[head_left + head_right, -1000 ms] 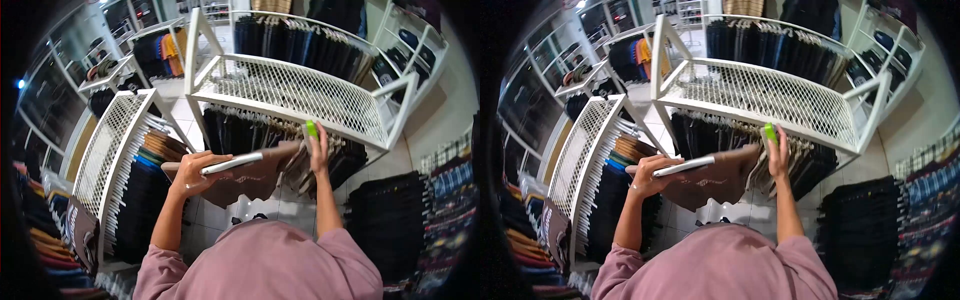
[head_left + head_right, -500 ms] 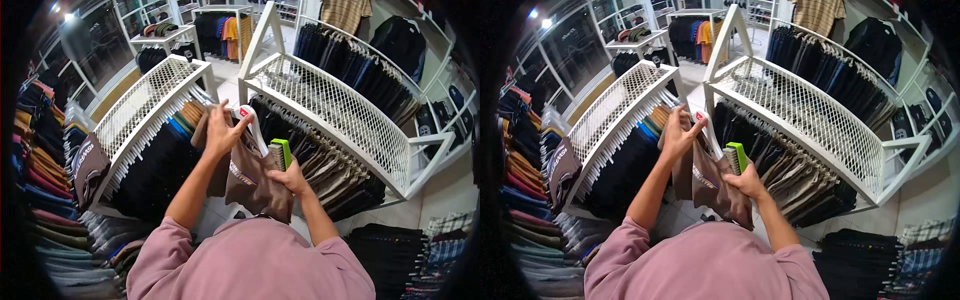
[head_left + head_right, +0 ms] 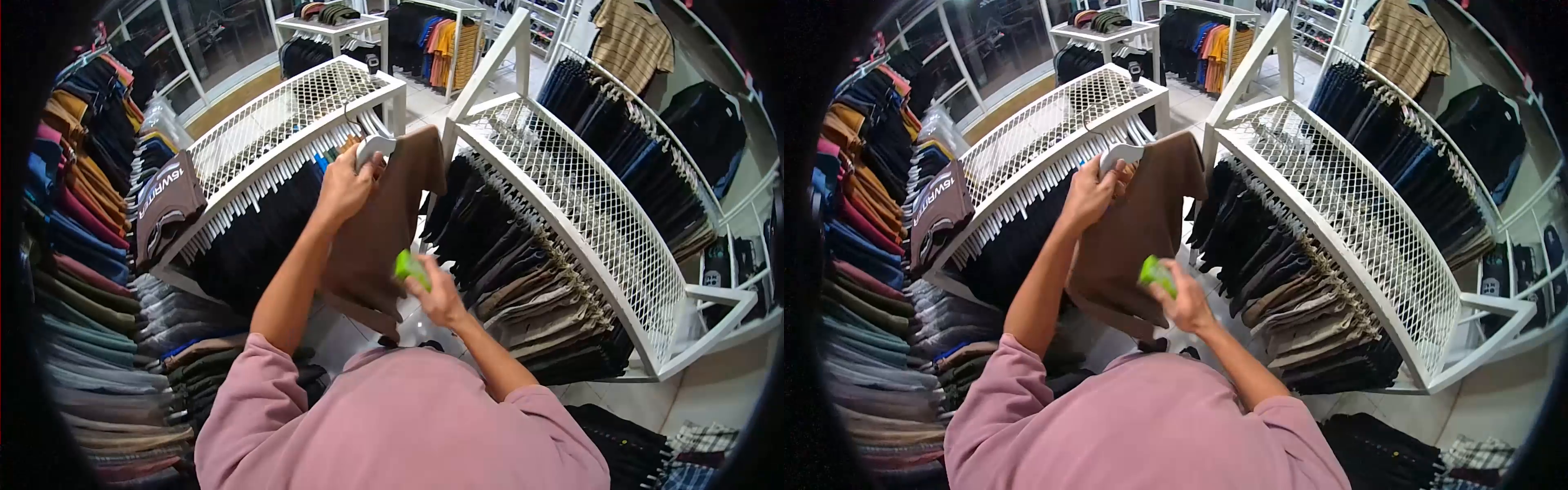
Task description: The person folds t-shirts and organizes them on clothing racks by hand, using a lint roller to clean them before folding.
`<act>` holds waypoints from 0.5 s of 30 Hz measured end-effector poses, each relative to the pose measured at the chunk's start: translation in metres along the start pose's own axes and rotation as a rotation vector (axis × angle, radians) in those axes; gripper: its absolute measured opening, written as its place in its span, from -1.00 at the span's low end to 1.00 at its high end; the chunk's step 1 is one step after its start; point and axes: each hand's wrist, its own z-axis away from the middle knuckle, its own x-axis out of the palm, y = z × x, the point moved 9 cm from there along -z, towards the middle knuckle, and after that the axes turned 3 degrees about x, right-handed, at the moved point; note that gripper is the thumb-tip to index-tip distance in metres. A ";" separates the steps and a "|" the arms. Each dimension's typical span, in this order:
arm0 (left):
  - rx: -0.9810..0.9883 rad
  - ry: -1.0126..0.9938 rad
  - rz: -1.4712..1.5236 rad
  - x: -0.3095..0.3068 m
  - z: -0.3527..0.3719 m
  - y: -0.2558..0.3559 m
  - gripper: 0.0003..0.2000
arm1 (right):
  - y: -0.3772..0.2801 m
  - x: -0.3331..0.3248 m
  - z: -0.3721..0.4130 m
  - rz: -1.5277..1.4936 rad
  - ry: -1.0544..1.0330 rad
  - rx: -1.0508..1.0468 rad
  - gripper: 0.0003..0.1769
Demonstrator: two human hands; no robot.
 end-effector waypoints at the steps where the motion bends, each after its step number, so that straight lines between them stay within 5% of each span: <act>1: -0.058 -0.025 0.061 -0.003 0.002 -0.005 -0.64 | -0.011 -0.021 -0.006 -0.013 0.194 -0.069 -0.36; 4: -0.071 -0.031 0.110 -0.005 0.003 -0.020 -0.58 | -0.061 -0.070 -0.025 0.186 0.553 -0.306 -0.31; 9: 0.003 -0.155 0.162 0.007 0.021 0.019 -0.50 | -0.096 -0.100 -0.053 0.378 0.724 -0.492 -0.25; 13: -0.114 -0.205 0.266 0.001 0.028 0.019 -0.49 | -0.046 -0.145 -0.055 0.584 0.884 -0.286 -0.25; 15: -0.171 -0.227 0.294 -0.010 0.031 0.019 -0.50 | 0.033 -0.188 -0.042 0.629 1.048 0.059 -0.24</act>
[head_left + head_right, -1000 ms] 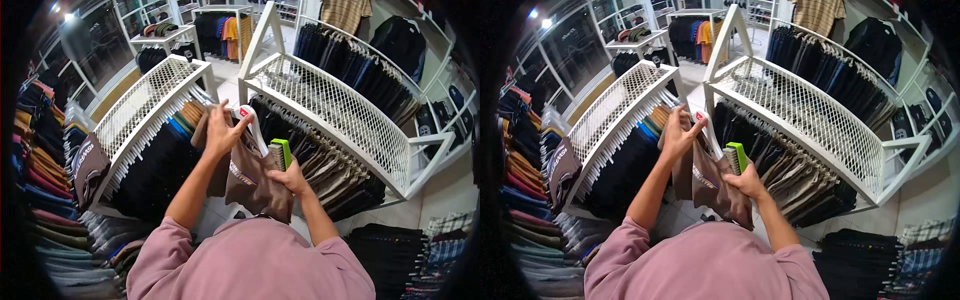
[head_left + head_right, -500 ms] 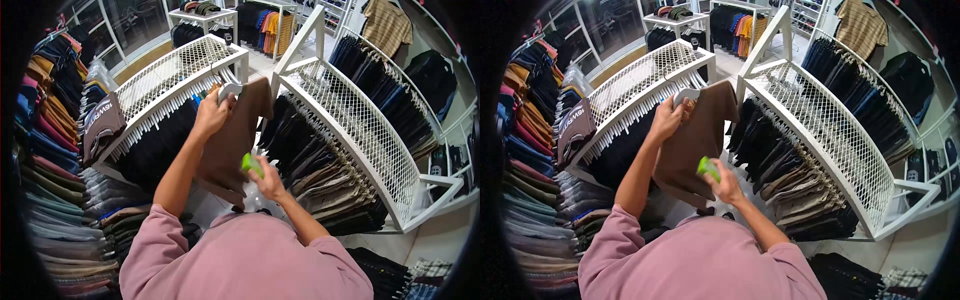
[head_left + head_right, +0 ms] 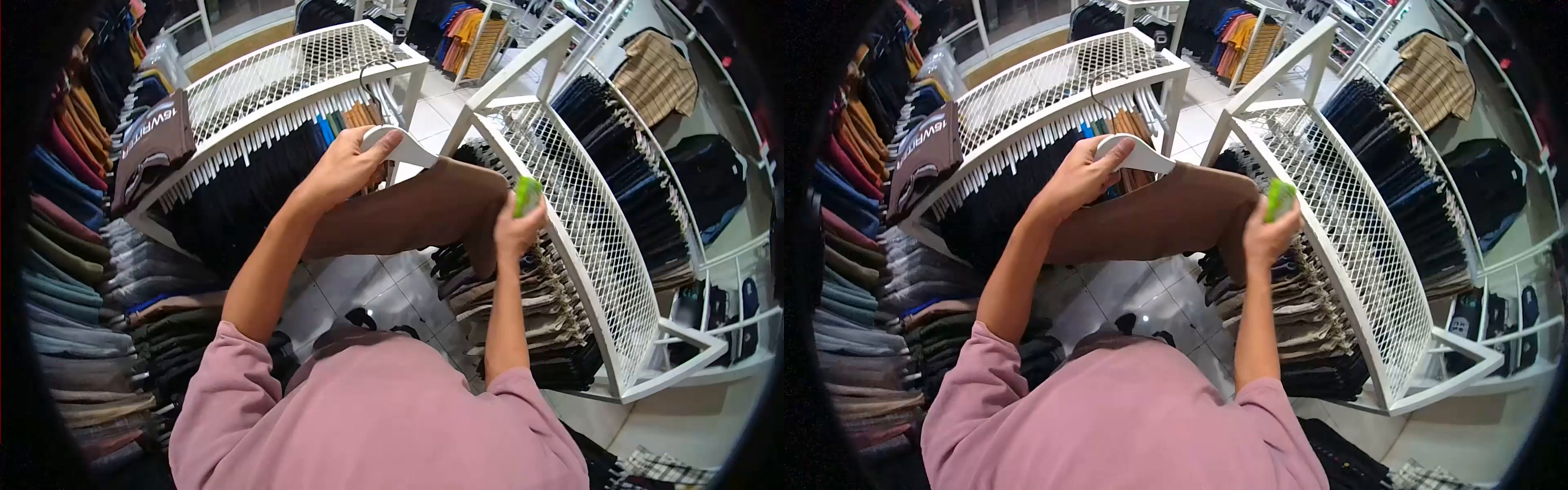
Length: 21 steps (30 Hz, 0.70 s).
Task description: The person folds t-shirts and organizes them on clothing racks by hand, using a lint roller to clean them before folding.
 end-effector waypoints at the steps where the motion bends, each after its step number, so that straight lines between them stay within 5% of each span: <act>1: -0.031 -0.010 0.033 -0.002 0.003 0.000 -0.50 | 0.031 -0.004 -0.002 -0.007 0.007 0.047 -0.23; 5: 0.041 -0.057 0.120 0.006 -0.004 -0.010 -0.50 | -0.039 -0.062 0.014 -0.272 0.122 -0.016 -0.22; 7: -0.003 -0.060 0.082 0.018 -0.012 -0.012 -0.51 | -0.107 -0.063 0.035 -0.166 0.024 -0.414 -0.17; 9: -0.016 -0.071 0.071 0.029 -0.016 -0.011 -0.52 | -0.132 -0.049 0.050 -0.213 -0.146 -0.438 -0.17; 12: 0.000 -0.167 0.133 0.040 -0.020 -0.010 -0.54 | -0.089 -0.046 0.039 -0.132 0.090 -0.461 -0.18; 17: -0.087 -0.154 0.105 0.030 -0.015 -0.021 -0.55 | 0.020 -0.075 0.023 -0.131 0.247 0.066 -0.26; 19: 0.018 -0.177 0.164 0.041 -0.015 -0.017 -0.55 | -0.009 -0.093 0.028 -0.156 0.281 0.031 -0.25; 21: 0.048 -0.220 0.108 0.055 -0.013 -0.003 -0.56 | -0.077 -0.084 0.038 -0.138 0.056 -0.278 -0.22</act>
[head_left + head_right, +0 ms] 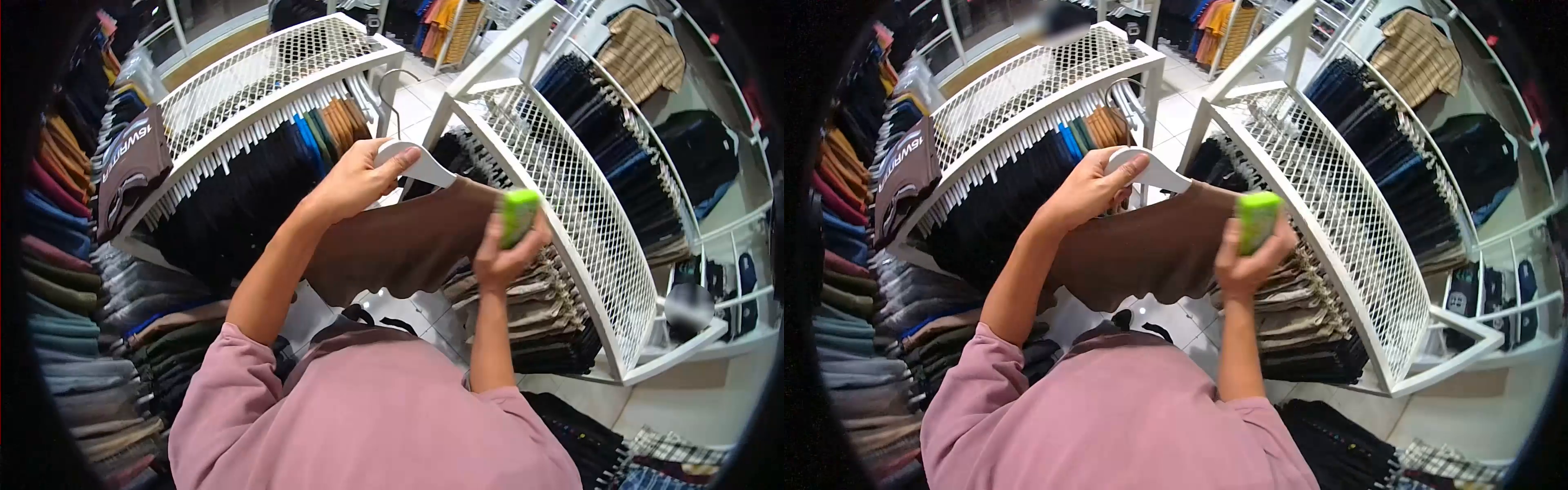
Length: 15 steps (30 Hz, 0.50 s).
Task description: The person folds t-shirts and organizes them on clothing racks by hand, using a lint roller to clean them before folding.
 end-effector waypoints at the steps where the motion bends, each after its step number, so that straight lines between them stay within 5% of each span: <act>1: 0.030 -0.008 -0.031 0.008 -0.002 0.006 -0.57 | -0.018 0.008 0.002 -0.015 -0.041 -0.071 -0.19; 4: 0.044 -0.035 -0.072 0.018 -0.004 0.013 -0.58 | -0.023 0.018 0.003 0.007 -0.082 -0.167 -0.18; 6: 0.125 -0.005 -0.079 0.010 -0.004 0.014 -0.58 | 0.053 0.009 0.007 0.115 0.072 0.170 -0.21; 8: 0.127 0.012 -0.096 0.002 0.001 0.008 -0.60 | 0.123 -0.001 0.018 0.176 0.005 0.469 -0.25; 11: 0.116 0.015 -0.168 0.001 0.011 0.014 -0.63 | 0.102 -0.034 0.007 0.098 0.134 0.282 -0.28; 15: 0.136 -0.033 -0.241 0.025 0.013 0.025 -0.74 | -0.012 -0.008 -0.004 -0.024 -0.121 0.010 -0.19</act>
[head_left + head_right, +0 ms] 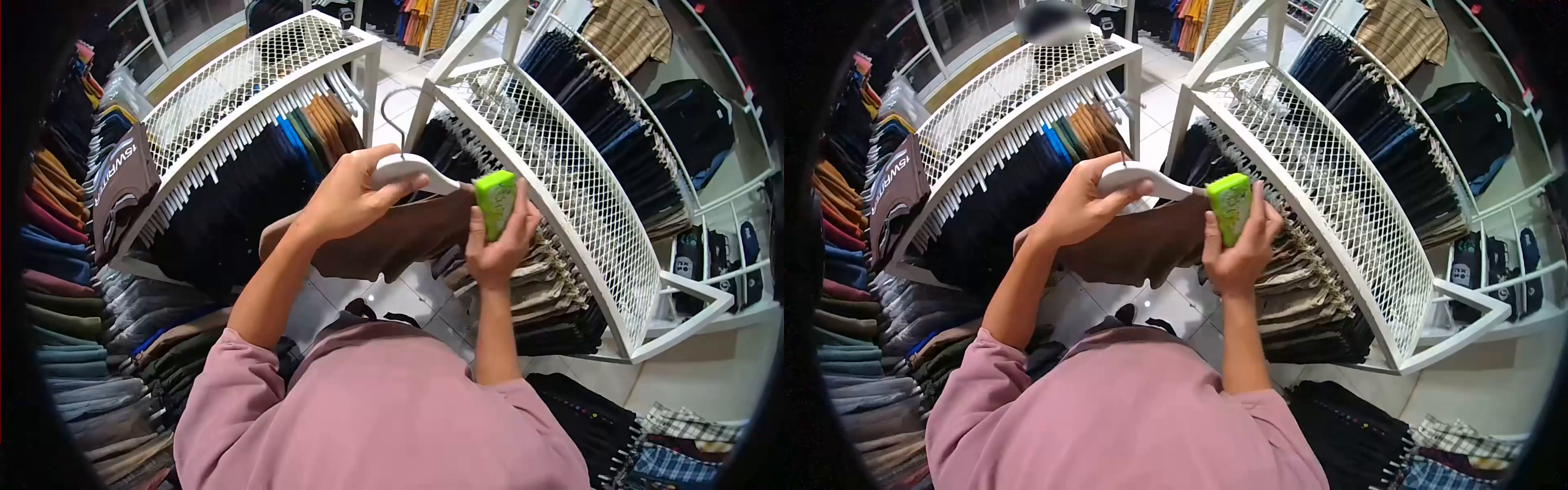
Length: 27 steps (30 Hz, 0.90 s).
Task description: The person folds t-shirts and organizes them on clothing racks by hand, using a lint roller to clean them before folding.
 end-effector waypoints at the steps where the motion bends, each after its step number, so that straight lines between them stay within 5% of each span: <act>1: 0.059 -0.004 -0.066 0.001 0.000 0.006 -0.76 | -0.001 0.006 0.002 -0.010 -0.013 -0.022 -0.17; 2: 0.088 0.002 -0.040 -0.001 0.001 0.009 -0.78 | 0.013 0.004 0.003 0.075 0.082 -0.064 -0.16; 5: 0.035 0.032 -0.002 -0.008 0.010 -0.006 -0.78 | 0.136 0.006 0.027 0.188 0.030 0.453 -0.21; 6: 0.100 0.028 0.017 -0.011 0.012 -0.009 -0.82 | 0.156 -0.001 0.035 0.218 0.015 0.484 -0.25; 9: 0.175 -0.048 -0.091 -0.007 0.019 0.006 -0.83 | 0.106 -0.030 0.019 0.074 0.142 0.310 -0.27; 12: 0.269 -0.065 -0.160 0.004 0.019 0.011 -0.72 | 0.019 -0.020 0.002 -0.089 -0.027 0.106 -0.31; 15: 0.413 -0.045 -0.255 0.008 0.023 0.013 -0.64 | -0.002 -0.002 0.010 -0.052 -0.061 -0.061 -0.32; 19: 0.523 -0.011 -0.568 0.004 0.039 0.018 -0.37 | 0.125 0.000 0.020 0.229 -0.037 0.359 -0.38; 21: 0.605 -0.022 -0.605 0.006 0.047 0.022 -0.36 | 0.133 -0.017 0.018 0.073 0.025 0.419 -0.40; 23: 0.701 -0.004 -0.702 0.013 0.052 0.026 -0.41 | 0.083 -0.032 -0.002 0.044 0.069 0.259 -0.40; 27: 0.874 -0.012 -0.839 0.028 0.057 0.028 -0.41 | -0.014 -0.012 -0.013 -0.108 -0.162 -0.106 -0.34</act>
